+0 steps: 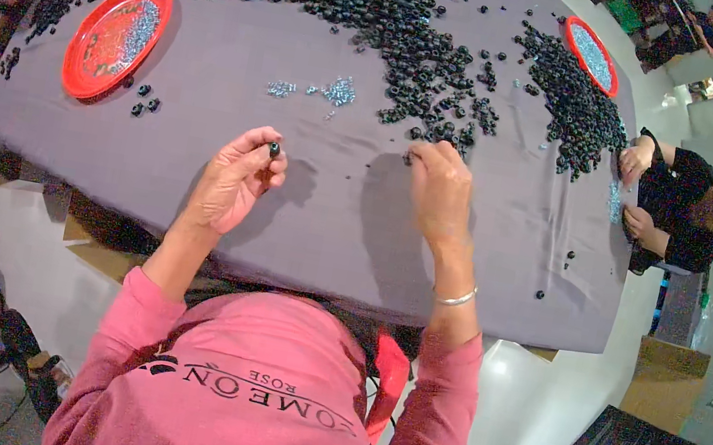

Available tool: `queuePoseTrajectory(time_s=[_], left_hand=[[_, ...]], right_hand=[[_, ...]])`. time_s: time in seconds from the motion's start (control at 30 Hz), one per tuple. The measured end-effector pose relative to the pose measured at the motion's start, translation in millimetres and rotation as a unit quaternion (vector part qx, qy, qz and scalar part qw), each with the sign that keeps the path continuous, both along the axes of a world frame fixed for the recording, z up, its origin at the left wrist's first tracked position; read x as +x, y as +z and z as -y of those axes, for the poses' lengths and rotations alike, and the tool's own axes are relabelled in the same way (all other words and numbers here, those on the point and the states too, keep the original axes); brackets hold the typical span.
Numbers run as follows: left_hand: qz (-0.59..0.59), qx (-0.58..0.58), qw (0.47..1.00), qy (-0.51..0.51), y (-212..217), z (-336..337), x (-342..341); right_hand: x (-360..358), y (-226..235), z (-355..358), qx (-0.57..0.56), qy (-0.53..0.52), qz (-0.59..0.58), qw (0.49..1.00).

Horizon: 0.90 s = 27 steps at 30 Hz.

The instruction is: The person sorts and inspects small black plastic rings and silver pins by hand on a workbench.

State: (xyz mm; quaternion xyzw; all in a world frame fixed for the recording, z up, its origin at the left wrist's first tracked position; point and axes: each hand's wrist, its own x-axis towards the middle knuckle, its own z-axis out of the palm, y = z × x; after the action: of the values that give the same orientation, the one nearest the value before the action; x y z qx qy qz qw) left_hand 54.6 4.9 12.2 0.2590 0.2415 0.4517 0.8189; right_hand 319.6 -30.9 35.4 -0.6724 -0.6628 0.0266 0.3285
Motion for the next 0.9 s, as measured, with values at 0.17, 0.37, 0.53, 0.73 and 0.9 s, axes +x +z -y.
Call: queuePoseTrajectory(time_s=[0.17,0.37,0.53,0.73,0.9], left_hand=[[0.008,0.016,1.000,0.000,-8,3,-9],[0.001,0.003,1.000,-0.009,-10,5,-24],[0.017,0.009,0.999,-0.039,-7,2,-32],[0.020,0.003,0.999,-0.032,-11,5,-38],[0.032,0.014,0.999,-0.032,-16,3,-44]], right_hand=[[-8,-5,-6,-0.024,0.067,0.115,0.991],[-38,-1,4,-0.064,0.048,0.188,0.979],[-87,8,-6,-0.055,0.075,-0.159,0.983],[-136,17,-23,-0.016,0.204,-0.295,0.933],[-146,13,-24,0.004,0.217,-0.252,0.943]])
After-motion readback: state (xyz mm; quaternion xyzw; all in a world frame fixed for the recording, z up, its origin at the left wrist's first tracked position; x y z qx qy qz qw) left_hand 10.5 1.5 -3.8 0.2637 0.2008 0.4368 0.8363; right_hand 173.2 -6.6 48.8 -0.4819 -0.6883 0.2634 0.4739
